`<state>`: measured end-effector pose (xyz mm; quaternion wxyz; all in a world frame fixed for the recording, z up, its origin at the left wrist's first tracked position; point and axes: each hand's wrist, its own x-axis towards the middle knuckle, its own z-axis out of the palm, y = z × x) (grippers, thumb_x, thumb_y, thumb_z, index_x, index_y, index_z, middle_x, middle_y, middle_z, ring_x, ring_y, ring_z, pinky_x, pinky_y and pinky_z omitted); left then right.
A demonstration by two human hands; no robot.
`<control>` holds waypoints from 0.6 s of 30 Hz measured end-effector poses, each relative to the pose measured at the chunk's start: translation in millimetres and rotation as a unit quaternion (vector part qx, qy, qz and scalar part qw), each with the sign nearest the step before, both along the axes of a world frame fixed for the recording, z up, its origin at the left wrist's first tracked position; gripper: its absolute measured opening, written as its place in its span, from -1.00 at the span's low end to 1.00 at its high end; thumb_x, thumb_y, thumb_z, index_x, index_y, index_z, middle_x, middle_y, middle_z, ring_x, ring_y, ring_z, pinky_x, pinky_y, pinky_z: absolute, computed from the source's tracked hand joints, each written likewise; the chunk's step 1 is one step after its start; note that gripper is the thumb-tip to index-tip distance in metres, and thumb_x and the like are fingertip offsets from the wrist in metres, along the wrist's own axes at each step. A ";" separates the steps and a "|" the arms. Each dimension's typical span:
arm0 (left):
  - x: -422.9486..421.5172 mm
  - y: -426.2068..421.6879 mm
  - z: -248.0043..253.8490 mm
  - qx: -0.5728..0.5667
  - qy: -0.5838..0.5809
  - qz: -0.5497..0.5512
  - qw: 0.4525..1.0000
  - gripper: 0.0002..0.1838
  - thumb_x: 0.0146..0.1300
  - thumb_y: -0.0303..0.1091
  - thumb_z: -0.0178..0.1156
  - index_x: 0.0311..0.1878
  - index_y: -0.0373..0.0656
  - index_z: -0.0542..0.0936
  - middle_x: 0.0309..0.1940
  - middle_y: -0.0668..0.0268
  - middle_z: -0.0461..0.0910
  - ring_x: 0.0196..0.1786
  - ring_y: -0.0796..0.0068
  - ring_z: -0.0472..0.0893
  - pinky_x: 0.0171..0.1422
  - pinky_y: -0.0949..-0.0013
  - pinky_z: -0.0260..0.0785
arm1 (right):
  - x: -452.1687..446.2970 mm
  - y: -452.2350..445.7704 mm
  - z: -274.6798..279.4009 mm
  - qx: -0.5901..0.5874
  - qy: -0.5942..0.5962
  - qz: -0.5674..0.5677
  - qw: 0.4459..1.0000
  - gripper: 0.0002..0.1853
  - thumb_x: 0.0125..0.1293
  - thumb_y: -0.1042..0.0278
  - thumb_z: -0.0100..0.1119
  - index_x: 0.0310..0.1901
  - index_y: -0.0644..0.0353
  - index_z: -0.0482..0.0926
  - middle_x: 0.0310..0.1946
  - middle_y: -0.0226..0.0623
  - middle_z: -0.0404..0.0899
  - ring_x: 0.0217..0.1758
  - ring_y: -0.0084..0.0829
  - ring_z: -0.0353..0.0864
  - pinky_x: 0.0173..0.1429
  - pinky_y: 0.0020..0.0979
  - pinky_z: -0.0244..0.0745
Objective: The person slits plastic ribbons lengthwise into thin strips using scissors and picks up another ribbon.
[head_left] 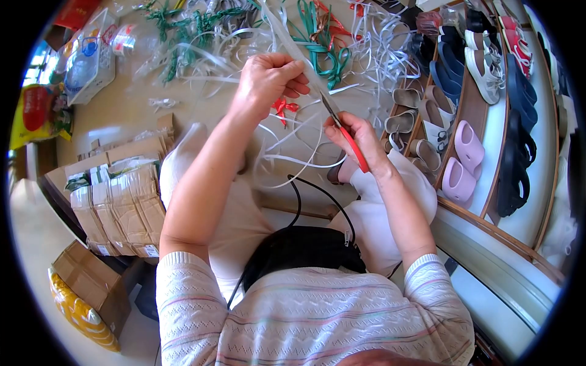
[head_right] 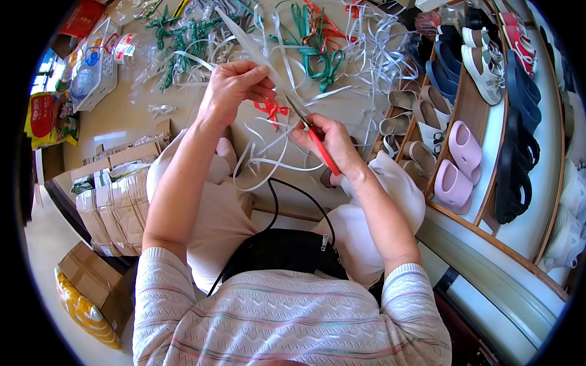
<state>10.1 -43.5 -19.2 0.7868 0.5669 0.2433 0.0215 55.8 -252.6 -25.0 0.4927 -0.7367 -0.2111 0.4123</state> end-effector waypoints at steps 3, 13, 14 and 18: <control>-0.1 1.3 -1.0 0.009 0.001 0.010 1.000 -0.80 0.19 -0.33 0.10 -0.37 -0.32 0.55 -0.51 0.21 0.58 -0.48 0.48 0.60 -0.42 0.52 0.45 | -0.3 -2.3 -1.2 -0.013 0.003 0.004 1.000 -0.84 0.20 0.38 0.16 -0.24 0.26 0.49 -0.42 -0.55 0.44 -0.34 -0.73 0.33 -0.22 -0.67 0.27; -2.7 -14.2 1.1 0.000 0.005 -0.036 0.999 -0.81 0.19 -0.35 0.09 -0.35 -0.33 0.54 -0.51 0.22 0.58 -0.50 0.47 0.60 -0.42 0.51 0.45 | -0.5 0.9 -2.0 0.017 0.011 -0.027 0.999 -0.86 0.17 0.39 0.18 -0.34 0.27 0.48 -0.56 -0.61 0.34 -0.48 -0.77 0.22 -0.40 -0.71 0.15; -2.8 -14.0 1.3 -0.003 0.005 -0.032 0.999 -0.81 0.20 -0.36 0.09 -0.32 -0.33 0.53 -0.50 0.22 0.58 -0.50 0.47 0.60 -0.43 0.51 0.45 | -0.3 0.6 -0.8 0.014 0.018 -0.027 0.999 -0.86 0.17 0.39 0.18 -0.33 0.27 0.48 -0.55 -0.61 0.34 -0.48 -0.77 0.22 -0.40 -0.71 0.16; -2.8 -13.3 1.9 0.018 -0.003 -0.033 0.999 -0.81 0.21 -0.40 0.06 -0.21 -0.35 0.49 -0.49 0.21 0.57 -0.48 0.47 0.60 -0.43 0.51 0.45 | 0.2 -1.2 2.9 0.006 0.050 -0.017 0.999 -0.82 0.20 0.31 0.17 -0.25 0.21 0.48 -0.50 -0.61 0.36 -0.51 -0.81 0.23 -0.49 -0.74 0.11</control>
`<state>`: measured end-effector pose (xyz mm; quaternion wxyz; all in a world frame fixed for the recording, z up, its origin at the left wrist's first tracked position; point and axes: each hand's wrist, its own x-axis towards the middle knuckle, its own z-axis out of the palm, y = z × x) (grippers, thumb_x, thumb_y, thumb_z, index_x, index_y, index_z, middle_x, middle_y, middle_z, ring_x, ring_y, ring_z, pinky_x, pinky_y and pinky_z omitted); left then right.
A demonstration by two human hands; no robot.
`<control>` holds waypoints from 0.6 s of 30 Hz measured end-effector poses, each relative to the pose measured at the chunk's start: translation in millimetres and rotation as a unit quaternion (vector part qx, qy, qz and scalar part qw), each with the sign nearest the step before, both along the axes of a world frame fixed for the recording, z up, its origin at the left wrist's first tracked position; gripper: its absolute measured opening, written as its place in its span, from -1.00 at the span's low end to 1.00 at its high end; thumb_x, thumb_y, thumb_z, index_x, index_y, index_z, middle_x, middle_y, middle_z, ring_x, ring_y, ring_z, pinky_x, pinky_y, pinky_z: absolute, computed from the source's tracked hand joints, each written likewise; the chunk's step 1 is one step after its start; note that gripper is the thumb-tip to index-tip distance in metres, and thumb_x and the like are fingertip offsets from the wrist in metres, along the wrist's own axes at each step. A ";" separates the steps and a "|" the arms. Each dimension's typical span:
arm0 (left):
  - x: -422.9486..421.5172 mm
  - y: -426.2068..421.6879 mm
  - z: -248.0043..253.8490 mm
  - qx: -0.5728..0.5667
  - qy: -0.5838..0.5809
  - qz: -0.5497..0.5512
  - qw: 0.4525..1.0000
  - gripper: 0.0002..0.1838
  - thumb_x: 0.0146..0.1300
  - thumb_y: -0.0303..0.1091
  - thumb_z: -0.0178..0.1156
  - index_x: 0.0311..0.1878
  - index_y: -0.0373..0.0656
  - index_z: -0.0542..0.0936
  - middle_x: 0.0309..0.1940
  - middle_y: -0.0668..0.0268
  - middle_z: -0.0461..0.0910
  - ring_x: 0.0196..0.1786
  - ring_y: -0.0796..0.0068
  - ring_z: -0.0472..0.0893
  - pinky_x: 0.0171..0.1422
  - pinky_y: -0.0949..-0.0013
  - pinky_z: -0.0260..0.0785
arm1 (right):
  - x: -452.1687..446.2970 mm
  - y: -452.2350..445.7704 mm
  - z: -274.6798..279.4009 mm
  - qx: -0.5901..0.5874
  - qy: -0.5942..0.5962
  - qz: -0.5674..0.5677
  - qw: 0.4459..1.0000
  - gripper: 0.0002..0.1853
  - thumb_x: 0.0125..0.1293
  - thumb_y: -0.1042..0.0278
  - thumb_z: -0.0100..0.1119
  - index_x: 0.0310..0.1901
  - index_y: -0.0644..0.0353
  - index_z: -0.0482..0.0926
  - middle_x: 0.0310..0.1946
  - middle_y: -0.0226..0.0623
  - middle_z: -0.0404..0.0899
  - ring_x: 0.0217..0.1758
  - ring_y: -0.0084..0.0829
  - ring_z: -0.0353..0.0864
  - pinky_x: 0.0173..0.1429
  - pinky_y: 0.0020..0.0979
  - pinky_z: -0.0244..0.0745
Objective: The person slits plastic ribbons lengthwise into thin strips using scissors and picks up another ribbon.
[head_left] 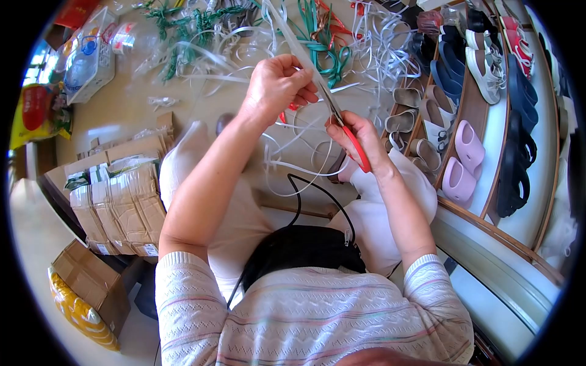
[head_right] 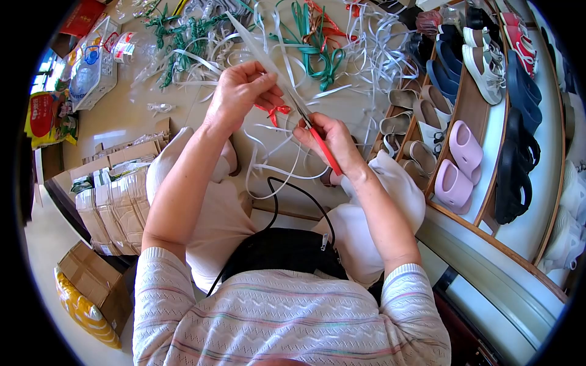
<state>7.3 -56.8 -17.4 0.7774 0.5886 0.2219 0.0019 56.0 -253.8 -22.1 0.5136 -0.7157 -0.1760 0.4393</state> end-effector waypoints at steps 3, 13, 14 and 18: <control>-0.6 -3.5 -1.0 0.001 -0.016 -0.019 1.000 -0.79 0.22 -0.43 0.03 -0.14 -0.36 0.47 -0.48 0.20 0.57 -0.47 0.45 0.60 -0.43 0.50 0.45 | 0.2 -1.1 -5.6 0.020 0.003 -0.004 1.000 -0.81 0.20 0.31 0.17 -0.24 0.22 0.48 -0.49 -0.60 0.37 -0.48 -0.80 0.24 -0.45 -0.75 0.14; -0.3 7.1 1.7 0.006 -0.002 -0.019 1.000 -0.81 0.21 -0.40 0.08 -0.25 -0.37 0.49 -0.46 0.17 0.57 -0.45 0.43 0.61 -0.40 0.48 0.48 | 1.8 -2.6 -9.4 0.009 -0.031 -0.005 0.999 -0.80 0.16 0.29 0.21 -0.36 0.26 0.49 -0.56 -0.59 0.35 -0.46 -0.74 0.23 -0.36 -0.67 0.19; 0.0 7.1 1.1 -0.001 0.000 -0.017 1.000 -0.81 0.21 -0.39 0.09 -0.28 -0.37 0.49 -0.46 0.17 0.57 -0.45 0.42 0.61 -0.40 0.47 0.48 | 1.6 -2.0 -7.2 0.005 -0.019 -0.008 1.000 -0.79 0.16 0.28 0.22 -0.36 0.26 0.49 -0.56 -0.59 0.35 -0.47 -0.74 0.23 -0.36 -0.67 0.19; -0.3 5.2 0.7 -0.007 0.012 -0.022 1.000 -0.81 0.20 -0.38 0.11 -0.32 -0.36 0.49 -0.46 0.17 0.57 -0.45 0.41 0.62 -0.39 0.47 0.48 | 1.0 0.5 -1.4 0.003 -0.018 -0.008 1.000 -0.80 0.16 0.29 0.22 -0.36 0.26 0.49 -0.57 -0.59 0.35 -0.48 -0.75 0.22 -0.38 -0.68 0.18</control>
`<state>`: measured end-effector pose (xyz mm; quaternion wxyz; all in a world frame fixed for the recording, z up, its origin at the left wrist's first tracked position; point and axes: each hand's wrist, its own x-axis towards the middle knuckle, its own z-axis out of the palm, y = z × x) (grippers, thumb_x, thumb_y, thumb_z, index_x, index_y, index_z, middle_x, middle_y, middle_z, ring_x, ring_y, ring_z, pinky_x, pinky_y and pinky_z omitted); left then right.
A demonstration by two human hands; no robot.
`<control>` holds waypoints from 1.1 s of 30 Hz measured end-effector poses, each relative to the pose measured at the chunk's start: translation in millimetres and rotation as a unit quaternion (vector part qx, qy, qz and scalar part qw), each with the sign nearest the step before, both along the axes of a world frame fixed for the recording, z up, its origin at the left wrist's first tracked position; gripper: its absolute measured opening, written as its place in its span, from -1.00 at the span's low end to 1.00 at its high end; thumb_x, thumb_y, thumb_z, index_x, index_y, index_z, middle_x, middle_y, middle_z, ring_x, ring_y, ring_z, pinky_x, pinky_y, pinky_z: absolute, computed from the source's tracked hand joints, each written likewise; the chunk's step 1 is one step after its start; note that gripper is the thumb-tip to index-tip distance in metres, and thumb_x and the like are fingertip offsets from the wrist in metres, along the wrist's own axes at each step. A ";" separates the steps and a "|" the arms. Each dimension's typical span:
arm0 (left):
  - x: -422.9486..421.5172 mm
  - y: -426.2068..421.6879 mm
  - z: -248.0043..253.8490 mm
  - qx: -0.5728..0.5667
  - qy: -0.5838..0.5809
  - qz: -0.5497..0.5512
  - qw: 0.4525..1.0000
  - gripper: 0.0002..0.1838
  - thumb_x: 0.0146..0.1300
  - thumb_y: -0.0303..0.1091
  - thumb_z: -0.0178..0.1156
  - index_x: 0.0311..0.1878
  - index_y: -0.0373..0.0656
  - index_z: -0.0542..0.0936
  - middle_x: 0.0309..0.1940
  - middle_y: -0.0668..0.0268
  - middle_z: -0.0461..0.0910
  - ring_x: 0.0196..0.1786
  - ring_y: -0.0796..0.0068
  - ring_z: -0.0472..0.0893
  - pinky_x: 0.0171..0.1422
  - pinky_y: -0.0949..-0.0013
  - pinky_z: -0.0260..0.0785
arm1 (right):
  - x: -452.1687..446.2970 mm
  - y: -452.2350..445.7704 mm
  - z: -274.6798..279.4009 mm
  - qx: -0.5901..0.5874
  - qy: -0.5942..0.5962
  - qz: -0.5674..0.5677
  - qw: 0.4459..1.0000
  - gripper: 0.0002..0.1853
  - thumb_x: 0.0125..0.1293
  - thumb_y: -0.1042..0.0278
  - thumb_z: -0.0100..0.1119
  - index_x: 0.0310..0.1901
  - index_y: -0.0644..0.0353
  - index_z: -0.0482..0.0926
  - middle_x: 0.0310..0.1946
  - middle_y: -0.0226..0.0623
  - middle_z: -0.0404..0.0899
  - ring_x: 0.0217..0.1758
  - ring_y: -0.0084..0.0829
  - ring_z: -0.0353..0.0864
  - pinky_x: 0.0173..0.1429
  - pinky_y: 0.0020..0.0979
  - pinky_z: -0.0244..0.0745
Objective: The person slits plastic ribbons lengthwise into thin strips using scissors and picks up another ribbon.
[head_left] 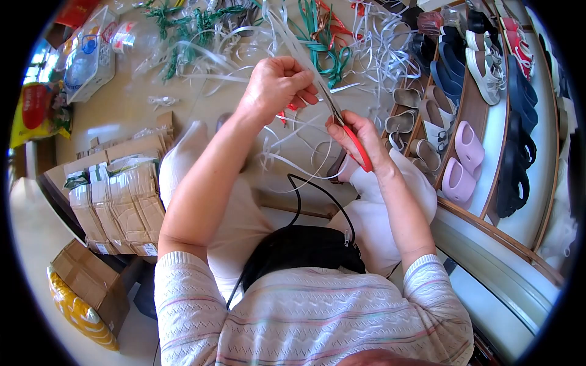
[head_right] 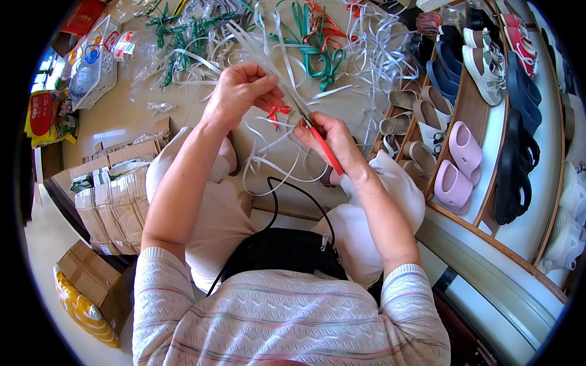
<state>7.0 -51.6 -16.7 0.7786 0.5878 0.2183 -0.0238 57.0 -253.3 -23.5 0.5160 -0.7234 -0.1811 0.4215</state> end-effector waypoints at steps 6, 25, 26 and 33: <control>-0.2 -0.2 -1.1 -0.015 0.002 -0.008 1.000 -0.82 0.19 -0.38 0.11 -0.33 -0.35 0.49 -0.47 0.17 0.58 -0.46 0.42 0.61 -0.39 0.46 0.47 | 3.9 -3.5 -7.6 -0.023 -0.050 0.040 0.998 -0.79 0.18 0.31 0.19 -0.26 0.26 0.50 -0.48 -0.57 0.42 -0.38 -0.74 0.30 -0.27 -0.69 0.25; -0.4 -2.3 0.5 -0.024 -0.007 -0.018 1.000 -0.85 0.19 -0.41 0.09 -0.29 -0.33 0.48 -0.47 0.18 0.58 -0.47 0.42 0.61 -0.44 0.50 0.45 | 3.5 0.3 1.6 -0.015 -0.097 0.044 0.994 -0.80 0.16 0.31 0.22 -0.33 0.27 0.48 -0.53 -0.57 0.38 -0.45 -0.73 0.25 -0.33 -0.65 0.22; -0.2 -1.8 0.2 -0.023 -0.008 -0.016 1.000 -0.85 0.19 -0.41 0.09 -0.28 -0.32 0.48 -0.48 0.18 0.58 -0.47 0.42 0.62 -0.44 0.50 0.45 | 3.0 0.9 2.0 -0.015 -0.116 0.039 0.992 -0.80 0.14 0.32 0.24 -0.36 0.27 0.48 -0.57 -0.60 0.34 -0.50 -0.75 0.22 -0.39 -0.66 0.20; -0.5 0.9 0.1 -0.020 -0.006 -0.013 1.000 -0.83 0.16 -0.40 0.09 -0.23 -0.29 0.47 -0.51 0.23 0.57 -0.51 0.48 0.59 -0.44 0.52 0.43 | 1.9 -0.9 1.6 -0.020 -0.083 0.019 0.996 -0.78 0.16 0.27 0.22 -0.38 0.26 0.48 -0.62 -0.59 0.31 -0.53 -0.76 0.19 -0.45 -0.67 0.16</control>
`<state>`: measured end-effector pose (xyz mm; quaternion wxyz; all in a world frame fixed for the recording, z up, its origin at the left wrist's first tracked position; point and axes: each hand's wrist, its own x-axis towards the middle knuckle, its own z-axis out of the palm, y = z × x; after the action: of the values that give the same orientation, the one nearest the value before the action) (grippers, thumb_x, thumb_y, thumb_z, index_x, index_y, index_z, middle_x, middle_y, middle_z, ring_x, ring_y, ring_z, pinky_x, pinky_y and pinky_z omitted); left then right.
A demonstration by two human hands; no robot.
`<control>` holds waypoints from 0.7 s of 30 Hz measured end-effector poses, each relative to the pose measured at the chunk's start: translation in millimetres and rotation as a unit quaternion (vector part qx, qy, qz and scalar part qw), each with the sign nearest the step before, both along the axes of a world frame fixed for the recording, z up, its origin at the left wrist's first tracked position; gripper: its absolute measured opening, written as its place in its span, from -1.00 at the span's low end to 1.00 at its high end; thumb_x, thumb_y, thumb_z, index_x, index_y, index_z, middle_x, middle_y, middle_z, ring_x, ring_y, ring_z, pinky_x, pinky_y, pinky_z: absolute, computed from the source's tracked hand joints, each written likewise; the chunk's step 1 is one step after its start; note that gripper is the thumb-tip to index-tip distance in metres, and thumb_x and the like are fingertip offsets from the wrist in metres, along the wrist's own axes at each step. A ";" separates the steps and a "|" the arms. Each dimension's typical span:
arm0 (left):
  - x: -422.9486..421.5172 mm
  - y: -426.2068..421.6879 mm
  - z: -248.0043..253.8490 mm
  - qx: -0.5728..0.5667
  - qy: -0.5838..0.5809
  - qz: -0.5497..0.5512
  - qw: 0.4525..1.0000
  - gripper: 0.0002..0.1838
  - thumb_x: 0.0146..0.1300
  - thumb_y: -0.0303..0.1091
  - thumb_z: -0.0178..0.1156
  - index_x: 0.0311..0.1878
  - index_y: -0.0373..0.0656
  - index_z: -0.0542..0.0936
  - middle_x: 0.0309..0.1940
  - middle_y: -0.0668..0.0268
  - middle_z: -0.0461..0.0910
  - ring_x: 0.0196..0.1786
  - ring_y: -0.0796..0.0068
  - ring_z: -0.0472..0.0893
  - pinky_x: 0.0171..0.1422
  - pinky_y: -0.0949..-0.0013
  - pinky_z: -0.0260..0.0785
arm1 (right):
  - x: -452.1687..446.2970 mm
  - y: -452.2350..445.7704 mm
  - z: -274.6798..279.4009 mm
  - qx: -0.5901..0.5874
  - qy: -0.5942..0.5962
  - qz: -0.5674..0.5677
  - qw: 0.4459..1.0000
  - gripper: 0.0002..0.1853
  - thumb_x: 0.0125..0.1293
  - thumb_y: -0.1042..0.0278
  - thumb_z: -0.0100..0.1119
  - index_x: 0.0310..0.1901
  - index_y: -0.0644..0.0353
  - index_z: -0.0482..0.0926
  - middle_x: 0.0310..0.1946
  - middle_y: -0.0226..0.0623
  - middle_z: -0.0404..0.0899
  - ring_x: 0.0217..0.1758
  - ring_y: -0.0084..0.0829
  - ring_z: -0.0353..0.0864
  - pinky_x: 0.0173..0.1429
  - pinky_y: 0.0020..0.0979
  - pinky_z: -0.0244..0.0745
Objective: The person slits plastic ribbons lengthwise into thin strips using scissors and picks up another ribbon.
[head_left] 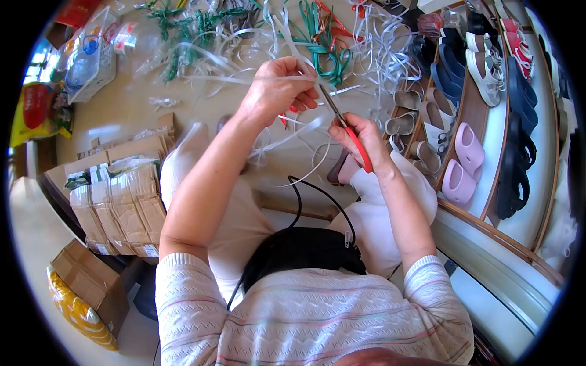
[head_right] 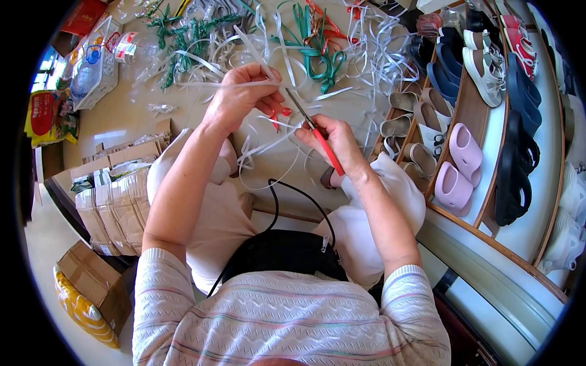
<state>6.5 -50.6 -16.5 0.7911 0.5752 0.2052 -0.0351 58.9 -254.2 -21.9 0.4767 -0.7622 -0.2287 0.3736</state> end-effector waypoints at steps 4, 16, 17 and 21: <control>-0.2 4.8 6.3 0.032 0.004 0.003 0.999 -0.81 0.13 -0.38 0.10 -0.20 -0.25 0.49 -0.53 0.28 0.56 -0.54 0.58 0.55 -0.42 0.55 0.42 | 2.7 -1.7 3.8 0.005 0.109 -0.039 0.993 -0.76 0.20 0.18 0.16 -0.33 0.20 0.45 -0.68 -0.58 0.27 -0.68 -0.77 0.17 -0.63 -0.68 0.07; -2.0 -1.0 10.5 -0.037 -0.067 -0.129 0.989 -0.90 0.10 -0.46 0.12 -0.30 -0.24 0.54 -0.55 0.38 0.52 -0.53 0.64 0.50 -0.41 0.58 0.36 | 12.9 -0.9 6.1 0.168 -0.007 -0.132 0.977 -0.63 0.07 0.57 0.23 -0.06 0.12 0.43 -0.41 -0.59 0.39 -0.39 -0.78 0.28 -0.23 -0.71 0.25; -1.8 -2.7 10.7 -0.046 -0.065 -0.147 0.986 -0.90 0.10 -0.46 0.12 -0.31 -0.25 0.54 -0.56 0.38 0.52 -0.54 0.64 0.49 -0.41 0.57 0.35 | 13.2 2.5 9.6 0.189 -0.009 -0.108 0.976 -0.61 0.06 0.60 0.22 -0.04 0.11 0.42 -0.37 -0.57 0.41 -0.38 -0.77 0.29 -0.23 -0.70 0.26; -0.1 -6.0 15.7 -0.047 -0.054 -0.175 0.982 -0.90 0.07 -0.44 0.13 -0.34 -0.23 0.54 -0.56 0.37 0.52 -0.55 0.61 0.50 -0.41 0.58 0.36 | 7.0 15.7 8.6 0.219 0.092 -0.054 0.970 -0.54 0.01 0.64 0.22 -0.01 0.11 0.39 -0.16 -0.45 0.47 -0.28 -0.68 0.38 -0.10 -0.60 0.36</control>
<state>6.4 -56.6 -0.9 0.8089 0.5652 0.0564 -0.1518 66.0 -238.5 -13.3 0.6708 -0.6125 -0.2182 0.3567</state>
